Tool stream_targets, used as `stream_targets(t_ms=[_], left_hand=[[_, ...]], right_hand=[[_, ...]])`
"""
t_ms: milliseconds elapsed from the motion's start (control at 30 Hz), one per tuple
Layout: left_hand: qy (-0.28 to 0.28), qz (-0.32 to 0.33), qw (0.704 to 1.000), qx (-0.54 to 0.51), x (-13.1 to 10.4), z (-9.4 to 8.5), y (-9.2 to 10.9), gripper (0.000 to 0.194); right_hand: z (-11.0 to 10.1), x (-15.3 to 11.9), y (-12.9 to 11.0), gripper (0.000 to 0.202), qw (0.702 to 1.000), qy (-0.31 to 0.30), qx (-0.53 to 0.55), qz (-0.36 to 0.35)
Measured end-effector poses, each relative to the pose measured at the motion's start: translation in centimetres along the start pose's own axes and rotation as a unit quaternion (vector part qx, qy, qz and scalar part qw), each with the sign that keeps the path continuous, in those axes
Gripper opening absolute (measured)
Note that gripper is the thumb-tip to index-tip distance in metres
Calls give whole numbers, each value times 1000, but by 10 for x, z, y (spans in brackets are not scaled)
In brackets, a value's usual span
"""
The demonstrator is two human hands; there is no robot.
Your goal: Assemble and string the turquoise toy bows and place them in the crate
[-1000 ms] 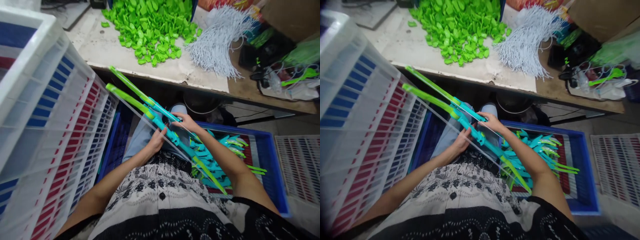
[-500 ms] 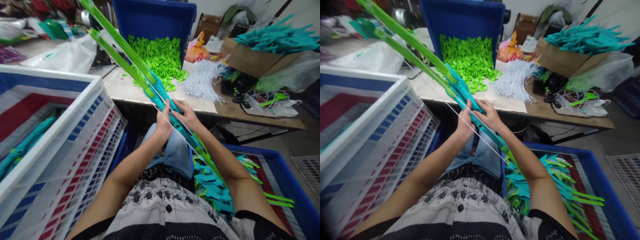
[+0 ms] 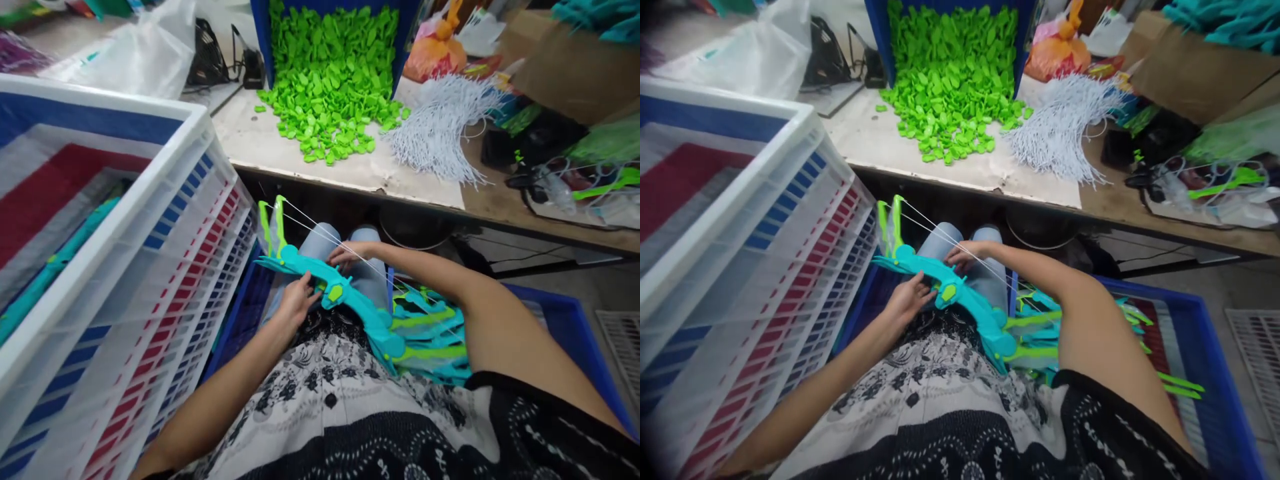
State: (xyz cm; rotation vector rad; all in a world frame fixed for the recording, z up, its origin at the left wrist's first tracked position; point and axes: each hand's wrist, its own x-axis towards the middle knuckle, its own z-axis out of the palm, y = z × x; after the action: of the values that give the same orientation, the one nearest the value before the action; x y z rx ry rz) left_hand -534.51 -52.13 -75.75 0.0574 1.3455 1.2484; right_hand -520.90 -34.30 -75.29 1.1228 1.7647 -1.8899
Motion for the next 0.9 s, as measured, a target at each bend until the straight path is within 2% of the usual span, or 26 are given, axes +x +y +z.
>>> stream_targets(t_ms=[33,67,100,167,200,233,300,367,400,467,533,633,700,767,833,900], left_hand=[[-2,61,995,83,2,-9,-2,21],[-2,137,973,188,2,-17,-1,26],[1,223,926,303,2,-23,1,29],[-1,371,779,507,1,-28,13,35],[-17,416,700,581,2,-26,22,37],[-45,447,628,636,5,-21,32,39],[-121,477,511,705,18,-3,51,51],[-212,466,430,743,41,20,67,68],[-251,446,405,758,54,31,72,76],[-311,388,374,782,79,52,81,84],[-340,342,358,800,96,65,88,86],[-335,336,351,807,102,70,101,81],[-331,352,351,802,98,63,110,74],[-337,349,334,808,92,50,112,67],[-331,339,314,823,87,34,106,59],[-297,344,322,830,83,21,93,49]], right_hand=[[-12,0,1,24,998,63,-17,-3],[-23,-3,2,21,990,134,-40,-11],[-34,-7,3,20,978,199,-63,-22],[-49,-20,3,25,952,286,-98,-54],[-52,-28,3,29,944,306,-108,-68],[-52,-35,4,31,940,313,-113,-77],[-40,-46,9,30,941,306,-120,-81],[-17,-54,19,33,938,291,-176,-68],[-3,-56,26,41,931,286,-220,-59],[22,-59,40,66,905,285,-313,-41],[40,-62,50,80,884,295,-361,-33],[51,-66,50,71,868,324,-373,-49],[58,-66,43,68,858,332,-385,-76],[69,-63,36,69,852,321,-403,-91],[86,-57,33,66,846,316,-420,-88],[100,-50,35,63,835,328,-434,-78]])
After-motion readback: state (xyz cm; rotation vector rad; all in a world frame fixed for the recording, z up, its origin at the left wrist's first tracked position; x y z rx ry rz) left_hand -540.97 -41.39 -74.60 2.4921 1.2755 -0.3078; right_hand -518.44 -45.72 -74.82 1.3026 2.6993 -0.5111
